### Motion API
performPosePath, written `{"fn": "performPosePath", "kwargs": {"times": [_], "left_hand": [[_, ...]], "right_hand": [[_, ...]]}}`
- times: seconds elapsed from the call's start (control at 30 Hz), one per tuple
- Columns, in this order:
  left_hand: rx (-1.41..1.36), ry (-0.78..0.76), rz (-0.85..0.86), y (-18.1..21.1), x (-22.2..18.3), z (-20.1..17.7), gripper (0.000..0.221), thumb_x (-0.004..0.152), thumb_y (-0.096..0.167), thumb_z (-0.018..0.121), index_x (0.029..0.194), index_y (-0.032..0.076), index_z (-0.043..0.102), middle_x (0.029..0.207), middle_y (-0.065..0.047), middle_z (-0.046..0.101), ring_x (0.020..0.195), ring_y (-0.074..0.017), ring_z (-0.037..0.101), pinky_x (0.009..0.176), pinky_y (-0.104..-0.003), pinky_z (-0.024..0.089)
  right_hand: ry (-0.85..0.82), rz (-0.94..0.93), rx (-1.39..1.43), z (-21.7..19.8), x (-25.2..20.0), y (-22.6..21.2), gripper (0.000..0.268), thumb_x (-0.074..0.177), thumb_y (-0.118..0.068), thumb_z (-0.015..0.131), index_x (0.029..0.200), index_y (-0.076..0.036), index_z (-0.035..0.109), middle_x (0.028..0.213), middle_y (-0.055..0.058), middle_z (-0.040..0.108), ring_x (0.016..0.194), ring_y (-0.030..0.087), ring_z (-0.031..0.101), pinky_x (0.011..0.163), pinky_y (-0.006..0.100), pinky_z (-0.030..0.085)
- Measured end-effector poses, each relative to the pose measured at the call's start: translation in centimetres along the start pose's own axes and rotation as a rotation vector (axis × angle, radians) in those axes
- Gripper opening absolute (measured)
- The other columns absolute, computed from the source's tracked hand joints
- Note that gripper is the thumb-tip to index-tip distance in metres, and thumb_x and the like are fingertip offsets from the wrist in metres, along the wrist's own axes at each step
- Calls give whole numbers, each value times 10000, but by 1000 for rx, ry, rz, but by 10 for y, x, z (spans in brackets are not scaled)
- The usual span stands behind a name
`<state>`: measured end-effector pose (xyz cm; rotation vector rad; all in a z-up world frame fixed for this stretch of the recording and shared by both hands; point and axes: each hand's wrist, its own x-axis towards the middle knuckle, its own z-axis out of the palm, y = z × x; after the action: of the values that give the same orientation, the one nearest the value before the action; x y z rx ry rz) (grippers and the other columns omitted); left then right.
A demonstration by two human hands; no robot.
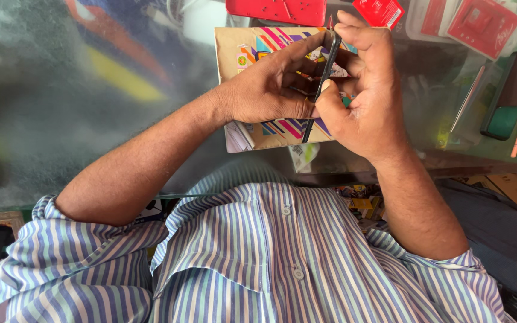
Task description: The person uses a thin metal tool to pry and open a mobile phone, removes the battery, and uses a screwdriver to loosen internal components.
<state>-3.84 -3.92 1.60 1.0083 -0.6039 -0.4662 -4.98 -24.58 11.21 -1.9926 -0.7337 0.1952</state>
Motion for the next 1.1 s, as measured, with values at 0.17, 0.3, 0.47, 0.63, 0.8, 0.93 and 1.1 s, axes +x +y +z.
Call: {"fn": "performPosePath", "kwargs": {"times": [0.17, 0.3, 0.47, 0.63, 0.8, 0.93, 1.1], "left_hand": [[-16, -5, 7, -1, -1, 2, 1018, 974, -39, 767, 1689, 89, 53, 1591, -205, 508, 1405, -294, 614, 1170, -420, 577], [-39, -13, 36, -6, 0, 1, 1021, 985, -65, 756, 1699, 90, 42, 1633, -211, 462, 1455, -300, 575, 1196, -430, 557], [47, 29, 10, -9, 0, 2, 1052, 958, -5, 788, 1687, 92, 36, 1580, -202, 508, 1386, -296, 618, 1148, -417, 579], [95, 52, 7, -9, 0, 3, 1061, 970, 36, 813, 1683, 86, 29, 1548, -192, 547, 1360, -286, 638, 1152, -409, 568], [104, 47, 47, -11, -1, 3, 1064, 978, 24, 817, 1687, 77, 25, 1542, -193, 559, 1362, -285, 637, 1172, -416, 554], [63, 29, 90, -11, -1, 3, 1045, 986, 1, 820, 1693, 77, 54, 1574, -199, 516, 1415, -286, 597, 1191, -424, 546], [44, 24, 44, -8, 0, 3, 1039, 980, 12, 814, 1686, 91, 56, 1562, -192, 518, 1359, -282, 621, 1140, -415, 577]], "right_hand": [[2, 11, -50, 1, 1, -1, 533, 1048, 163, 563, 1453, -75, 310, 1667, 198, 337, 1376, 265, 637, 915, 236, 603], [5, -15, -43, 2, 1, -1, 545, 1026, 173, 546, 1442, -80, 300, 1670, 195, 336, 1382, 256, 588, 895, 216, 580], [14, -24, -108, 3, 0, -2, 549, 1017, 172, 550, 1436, -71, 292, 1661, 202, 355, 1384, 251, 583, 910, 216, 570], [23, -49, -182, 5, 0, -5, 568, 1002, 169, 546, 1453, -60, 288, 1656, 195, 362, 1410, 266, 571, 990, 248, 608], [45, -56, -226, 8, 0, -8, 584, 978, 165, 522, 1468, -59, 297, 1642, 186, 389, 1408, 257, 589, 965, 243, 614], [36, -31, -222, 6, -1, -12, 557, 1000, 160, 513, 1470, -52, 303, 1653, 181, 395, 1417, 247, 618, 916, 231, 600], [-16, 10, -129, -1, 3, -17, 578, 1028, 151, 529, 1527, -40, 306, 1688, 172, 339, 1457, 257, 570, 933, 244, 617]]}}
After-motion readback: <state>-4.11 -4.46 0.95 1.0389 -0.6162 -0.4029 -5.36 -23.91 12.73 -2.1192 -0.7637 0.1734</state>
